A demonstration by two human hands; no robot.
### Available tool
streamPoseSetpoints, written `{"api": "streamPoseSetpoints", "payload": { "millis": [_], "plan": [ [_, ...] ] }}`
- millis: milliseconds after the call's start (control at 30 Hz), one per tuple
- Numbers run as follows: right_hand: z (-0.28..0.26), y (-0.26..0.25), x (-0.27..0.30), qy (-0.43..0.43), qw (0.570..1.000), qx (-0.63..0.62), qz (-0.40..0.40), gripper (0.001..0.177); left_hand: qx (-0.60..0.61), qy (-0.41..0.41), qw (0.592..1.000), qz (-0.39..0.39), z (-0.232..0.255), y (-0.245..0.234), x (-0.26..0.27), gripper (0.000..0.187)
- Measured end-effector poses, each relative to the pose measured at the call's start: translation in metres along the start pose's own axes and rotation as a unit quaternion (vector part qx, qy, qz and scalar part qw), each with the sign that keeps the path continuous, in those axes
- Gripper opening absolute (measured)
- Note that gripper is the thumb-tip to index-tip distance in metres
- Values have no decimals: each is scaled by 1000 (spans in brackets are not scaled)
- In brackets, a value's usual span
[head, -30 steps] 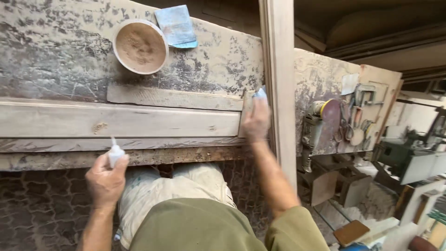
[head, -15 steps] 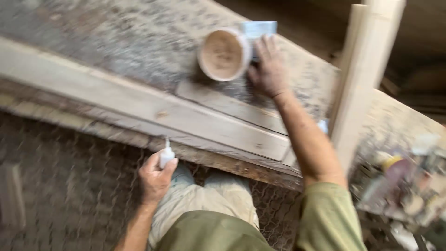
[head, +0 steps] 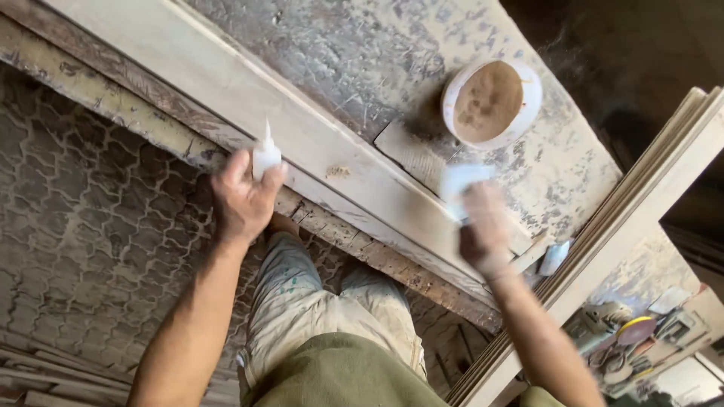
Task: The recorder is sanding wooden planks using a power sander and applying wood filler to defects.
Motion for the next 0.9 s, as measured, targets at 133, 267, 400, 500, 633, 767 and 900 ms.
{"api": "streamPoseSetpoints", "payload": {
  "millis": [133,267,400,500,633,767,900],
  "plan": [
    [-50,151,11,-231,972,3,37,56,5,29,998,-64,-35,-7,-45,29],
    [-125,193,-50,-183,979,69,-51,59,89,-56,986,-132,0,-12,-55,25],
    [-66,180,-4,-200,975,93,-13,58,127,-98,976,-149,5,-12,-61,28],
    [-38,163,39,-176,973,149,-19,58,150,-102,972,-151,7,-14,-60,28],
    [-79,190,1,-191,972,123,-54,59,145,-100,968,-181,2,-17,-60,30],
    [-129,187,-45,-195,973,122,-20,58,154,-108,965,-180,-5,-15,-56,34],
    [-43,177,23,-197,971,117,-63,62,62,-81,977,-189,-19,-13,-33,29]
  ]
}}
Point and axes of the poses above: each hand's wrist, its own x-axis away from the middle knuckle, its own y-axis out of the palm, z = x × y, the point moved 6 cm from there along -x, towards the middle knuckle, and after that the axes turned 10 degrees about -z, right-handed, at the moved point
